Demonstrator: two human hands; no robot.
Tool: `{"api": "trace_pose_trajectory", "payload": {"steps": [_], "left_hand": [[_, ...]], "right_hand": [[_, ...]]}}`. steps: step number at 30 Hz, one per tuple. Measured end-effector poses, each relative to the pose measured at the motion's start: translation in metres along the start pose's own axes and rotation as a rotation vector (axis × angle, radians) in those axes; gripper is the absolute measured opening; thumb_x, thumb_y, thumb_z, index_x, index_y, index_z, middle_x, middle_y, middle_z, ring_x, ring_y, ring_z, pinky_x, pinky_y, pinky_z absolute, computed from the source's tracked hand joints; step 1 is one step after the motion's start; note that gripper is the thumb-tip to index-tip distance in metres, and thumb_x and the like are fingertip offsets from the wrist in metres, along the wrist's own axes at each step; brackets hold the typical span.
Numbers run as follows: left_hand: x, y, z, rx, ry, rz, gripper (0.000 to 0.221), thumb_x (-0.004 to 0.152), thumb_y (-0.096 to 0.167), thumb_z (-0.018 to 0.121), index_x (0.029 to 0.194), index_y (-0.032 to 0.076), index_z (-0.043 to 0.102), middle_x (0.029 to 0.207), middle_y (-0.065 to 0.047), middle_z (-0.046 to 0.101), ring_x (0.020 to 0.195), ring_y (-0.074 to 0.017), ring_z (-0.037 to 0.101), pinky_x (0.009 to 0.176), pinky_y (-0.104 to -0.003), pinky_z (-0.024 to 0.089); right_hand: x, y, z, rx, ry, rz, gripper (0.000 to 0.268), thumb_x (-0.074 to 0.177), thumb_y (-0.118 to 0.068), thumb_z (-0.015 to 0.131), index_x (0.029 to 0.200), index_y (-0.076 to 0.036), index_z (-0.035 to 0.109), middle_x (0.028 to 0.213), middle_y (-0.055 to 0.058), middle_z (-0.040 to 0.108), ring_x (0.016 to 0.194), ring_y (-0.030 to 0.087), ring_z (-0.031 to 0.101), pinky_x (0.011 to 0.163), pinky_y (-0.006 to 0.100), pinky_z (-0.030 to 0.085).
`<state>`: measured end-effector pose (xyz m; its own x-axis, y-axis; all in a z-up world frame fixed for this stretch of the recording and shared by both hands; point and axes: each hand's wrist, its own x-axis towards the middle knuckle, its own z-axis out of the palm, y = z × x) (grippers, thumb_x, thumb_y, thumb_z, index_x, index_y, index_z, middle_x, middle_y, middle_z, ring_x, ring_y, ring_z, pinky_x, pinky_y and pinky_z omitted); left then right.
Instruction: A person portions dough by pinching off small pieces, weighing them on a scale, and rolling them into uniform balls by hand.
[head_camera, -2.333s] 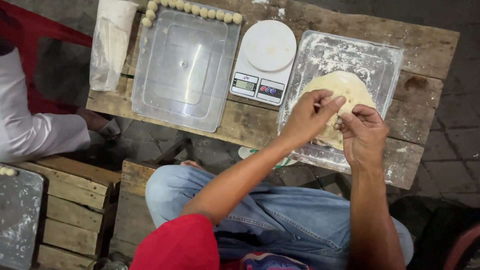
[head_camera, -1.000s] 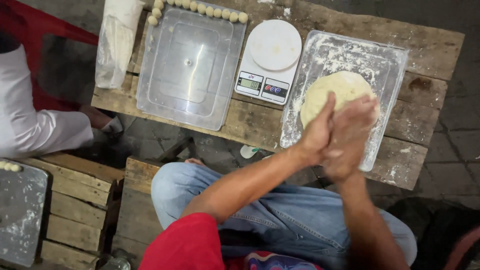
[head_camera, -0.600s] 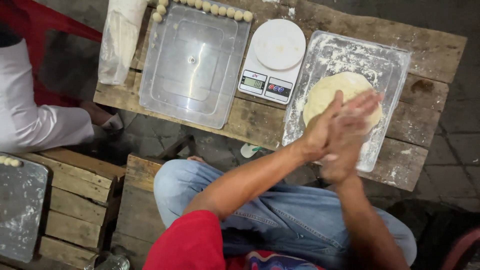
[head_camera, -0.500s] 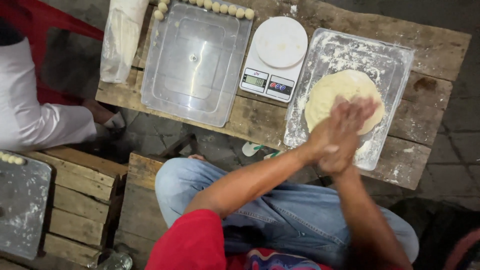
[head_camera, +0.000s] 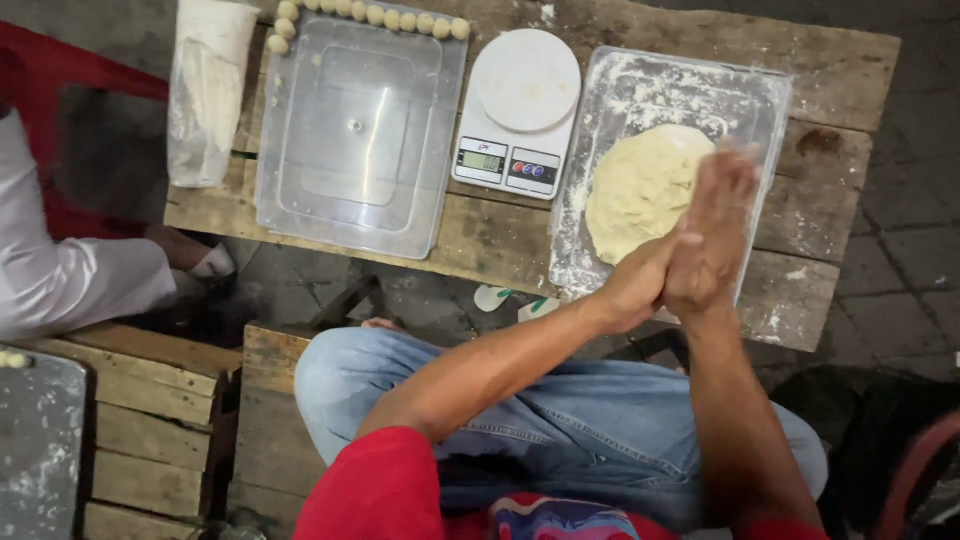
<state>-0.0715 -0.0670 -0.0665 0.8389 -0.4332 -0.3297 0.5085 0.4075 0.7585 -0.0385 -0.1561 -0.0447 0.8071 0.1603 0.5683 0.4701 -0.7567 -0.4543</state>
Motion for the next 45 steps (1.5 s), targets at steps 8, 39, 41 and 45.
{"api": "trace_pose_trajectory", "payload": {"steps": [8,39,41,45], "left_hand": [[0.066,-0.034,0.022,-0.485,-0.192,1.1,0.14,0.075,0.089,0.066,0.168,0.019,-0.012,0.173,-0.008,0.005,0.155,-0.0444,0.006,0.126,-0.065,0.002],[0.017,0.058,-0.006,-0.563,0.068,-0.268,0.049,0.102,0.063,0.061,0.087,0.017,0.068,0.09,-0.005,0.077,0.084,-0.0198,0.077,0.08,-0.031,0.062],[0.019,0.097,-0.006,-0.505,-0.294,0.136,0.08,0.108,0.06,0.005,0.167,0.007,0.011,0.173,-0.019,0.012,0.157,-0.038,0.019,0.128,-0.052,0.019],[0.013,0.009,-0.013,-0.463,-0.131,0.01,0.066,0.108,0.056,0.029,0.15,0.005,0.034,0.149,-0.019,0.036,0.133,-0.0355,0.04,0.109,-0.047,0.035]], "right_hand": [[-0.032,0.0,0.021,-0.138,-0.124,-0.126,0.074,0.108,-0.052,0.014,0.165,-0.004,0.02,0.172,0.018,0.018,0.158,0.043,0.009,0.127,0.059,-0.002],[-0.018,0.007,0.016,-0.218,-0.039,0.016,0.064,0.112,-0.032,0.043,0.164,0.002,0.027,0.165,0.028,0.028,0.15,0.054,0.02,0.125,0.059,0.009],[-0.014,-0.037,0.029,0.093,0.001,-0.134,0.076,0.105,-0.056,0.031,0.159,-0.003,0.037,0.168,0.019,0.03,0.155,0.047,0.021,0.128,0.062,0.001],[0.031,-0.047,-0.006,-0.127,-0.261,0.252,0.065,0.105,-0.031,0.027,0.164,-0.004,0.024,0.166,0.034,0.023,0.155,0.053,0.014,0.128,0.055,-0.003]]}}
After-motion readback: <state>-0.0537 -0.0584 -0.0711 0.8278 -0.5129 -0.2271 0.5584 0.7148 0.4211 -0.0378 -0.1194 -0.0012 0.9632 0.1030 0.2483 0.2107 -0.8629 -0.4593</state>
